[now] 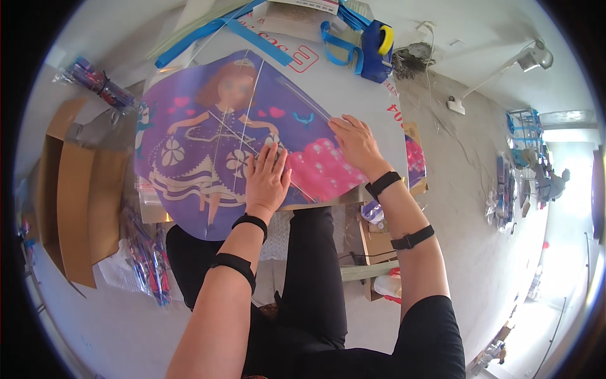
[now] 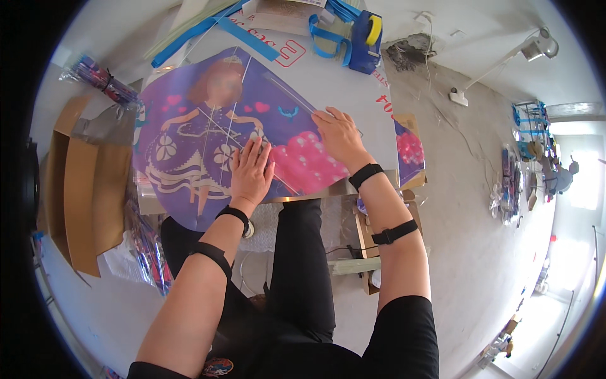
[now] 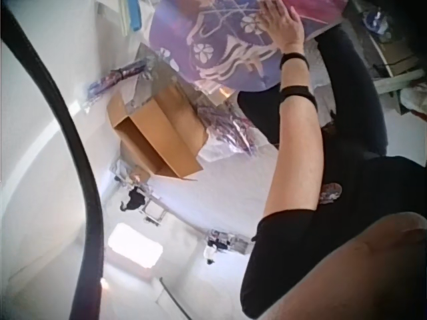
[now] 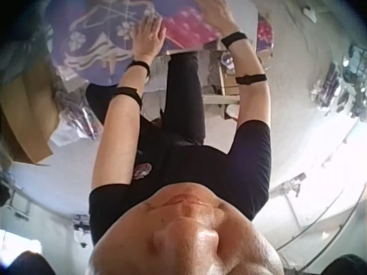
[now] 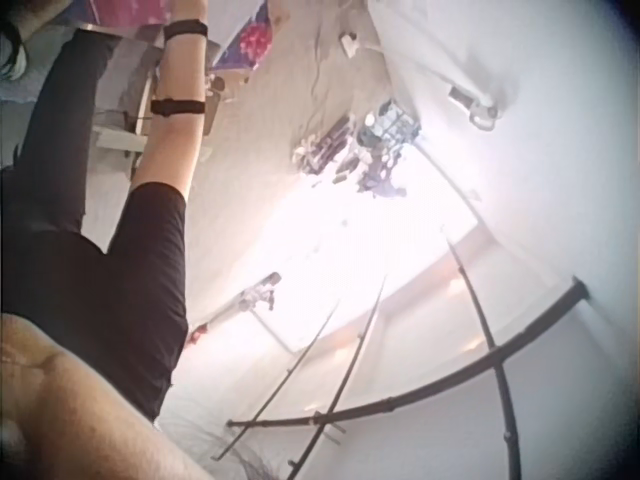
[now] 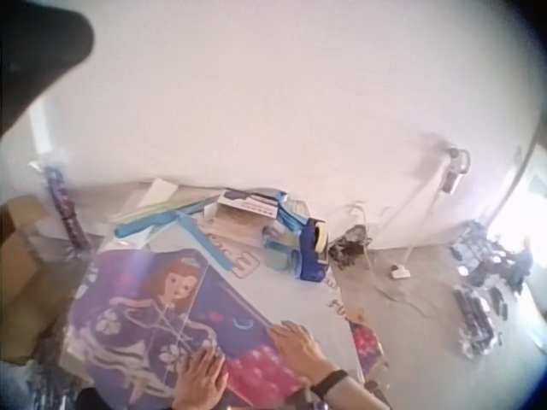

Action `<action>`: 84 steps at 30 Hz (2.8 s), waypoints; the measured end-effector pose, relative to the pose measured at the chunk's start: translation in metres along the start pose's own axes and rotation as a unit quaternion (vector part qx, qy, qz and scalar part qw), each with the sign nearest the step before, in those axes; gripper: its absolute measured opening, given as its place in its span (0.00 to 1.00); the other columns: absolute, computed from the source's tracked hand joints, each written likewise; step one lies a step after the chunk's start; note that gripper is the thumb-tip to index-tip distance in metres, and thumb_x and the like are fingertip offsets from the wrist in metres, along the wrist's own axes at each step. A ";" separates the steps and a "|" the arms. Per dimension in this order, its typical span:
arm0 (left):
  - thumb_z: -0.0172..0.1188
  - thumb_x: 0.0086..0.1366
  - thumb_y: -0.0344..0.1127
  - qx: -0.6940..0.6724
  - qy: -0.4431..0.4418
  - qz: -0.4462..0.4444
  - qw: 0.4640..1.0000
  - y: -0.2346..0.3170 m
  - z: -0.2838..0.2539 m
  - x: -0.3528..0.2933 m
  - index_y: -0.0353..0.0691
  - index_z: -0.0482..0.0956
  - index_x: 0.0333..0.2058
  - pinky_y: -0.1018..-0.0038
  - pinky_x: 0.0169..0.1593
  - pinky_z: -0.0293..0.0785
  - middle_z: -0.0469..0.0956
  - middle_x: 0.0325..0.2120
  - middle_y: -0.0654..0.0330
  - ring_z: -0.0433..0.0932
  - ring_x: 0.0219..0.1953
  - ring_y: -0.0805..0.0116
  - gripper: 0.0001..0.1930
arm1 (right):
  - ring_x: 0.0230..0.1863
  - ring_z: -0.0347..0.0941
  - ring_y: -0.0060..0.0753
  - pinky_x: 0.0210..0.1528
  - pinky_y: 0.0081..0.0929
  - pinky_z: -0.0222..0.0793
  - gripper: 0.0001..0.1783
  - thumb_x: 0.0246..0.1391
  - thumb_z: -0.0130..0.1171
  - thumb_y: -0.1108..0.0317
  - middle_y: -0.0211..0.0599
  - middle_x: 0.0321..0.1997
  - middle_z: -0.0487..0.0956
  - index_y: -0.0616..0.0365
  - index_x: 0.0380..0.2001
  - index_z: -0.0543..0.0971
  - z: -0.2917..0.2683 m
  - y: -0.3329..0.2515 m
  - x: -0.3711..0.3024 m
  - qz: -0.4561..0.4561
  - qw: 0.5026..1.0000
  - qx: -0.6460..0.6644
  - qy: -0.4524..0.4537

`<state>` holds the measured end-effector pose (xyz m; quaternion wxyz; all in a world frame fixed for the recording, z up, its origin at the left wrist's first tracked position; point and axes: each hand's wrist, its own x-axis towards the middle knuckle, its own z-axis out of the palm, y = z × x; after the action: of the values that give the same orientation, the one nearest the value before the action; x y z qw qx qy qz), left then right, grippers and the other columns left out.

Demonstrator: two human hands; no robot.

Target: Assembling a colorful kite by unfolding it and attaching string.

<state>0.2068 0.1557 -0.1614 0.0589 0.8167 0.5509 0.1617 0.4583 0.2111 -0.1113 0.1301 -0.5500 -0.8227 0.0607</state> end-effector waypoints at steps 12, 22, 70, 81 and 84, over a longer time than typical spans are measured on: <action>0.48 0.66 0.46 -0.011 -0.022 -0.010 1.000 -0.001 -0.004 0.001 0.48 0.65 0.59 0.54 0.66 0.47 0.62 0.61 0.58 0.57 0.65 0.60 0.24 | 0.58 0.65 0.36 0.59 0.36 0.61 0.17 0.52 0.55 0.70 0.27 0.53 0.75 0.55 0.47 0.77 0.013 0.007 0.004 0.001 1.000 -0.023 -0.004; 0.47 0.66 0.46 -0.013 -0.025 -0.013 1.000 -0.002 -0.003 0.000 0.49 0.64 0.59 0.53 0.66 0.48 0.61 0.61 0.58 0.57 0.64 0.60 0.24 | 0.59 0.63 0.36 0.59 0.36 0.61 0.17 0.52 0.55 0.65 0.26 0.52 0.74 0.55 0.47 0.76 0.024 -0.004 0.057 -0.068 0.995 -0.070 0.004; 0.48 0.65 0.46 -0.012 -0.030 -0.008 0.999 -0.001 -0.004 0.002 0.47 0.68 0.57 0.53 0.65 0.49 0.61 0.61 0.58 0.57 0.64 0.60 0.23 | 0.20 0.59 0.20 0.21 0.22 0.55 0.05 0.43 0.64 0.71 0.24 0.19 0.67 0.56 0.20 0.76 -0.039 0.155 0.124 0.522 0.640 0.490 0.278; 0.47 0.66 0.46 -0.035 -0.024 0.010 0.999 0.020 -0.004 0.016 0.47 0.67 0.58 0.53 0.65 0.48 0.61 0.61 0.59 0.56 0.65 0.61 0.23 | 0.23 0.73 0.24 0.28 0.27 0.69 0.11 0.45 0.66 0.62 0.27 0.20 0.78 0.59 0.24 0.82 0.012 0.243 0.072 0.512 0.806 0.138 0.262; 0.49 0.65 0.46 -0.008 -0.037 -0.004 0.999 0.001 -0.006 0.004 0.47 0.67 0.57 0.53 0.64 0.50 0.61 0.61 0.58 0.57 0.64 0.60 0.23 | 0.20 0.67 0.17 0.21 0.15 0.60 0.06 0.49 0.64 0.70 0.25 0.21 0.75 0.62 0.29 0.80 0.035 0.177 0.071 0.531 0.725 0.341 0.278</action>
<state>0.2069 0.1590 -0.1547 0.0865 0.8191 0.5506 0.1356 0.5804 0.3470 -0.1777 0.4780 -0.8076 -0.2475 0.2409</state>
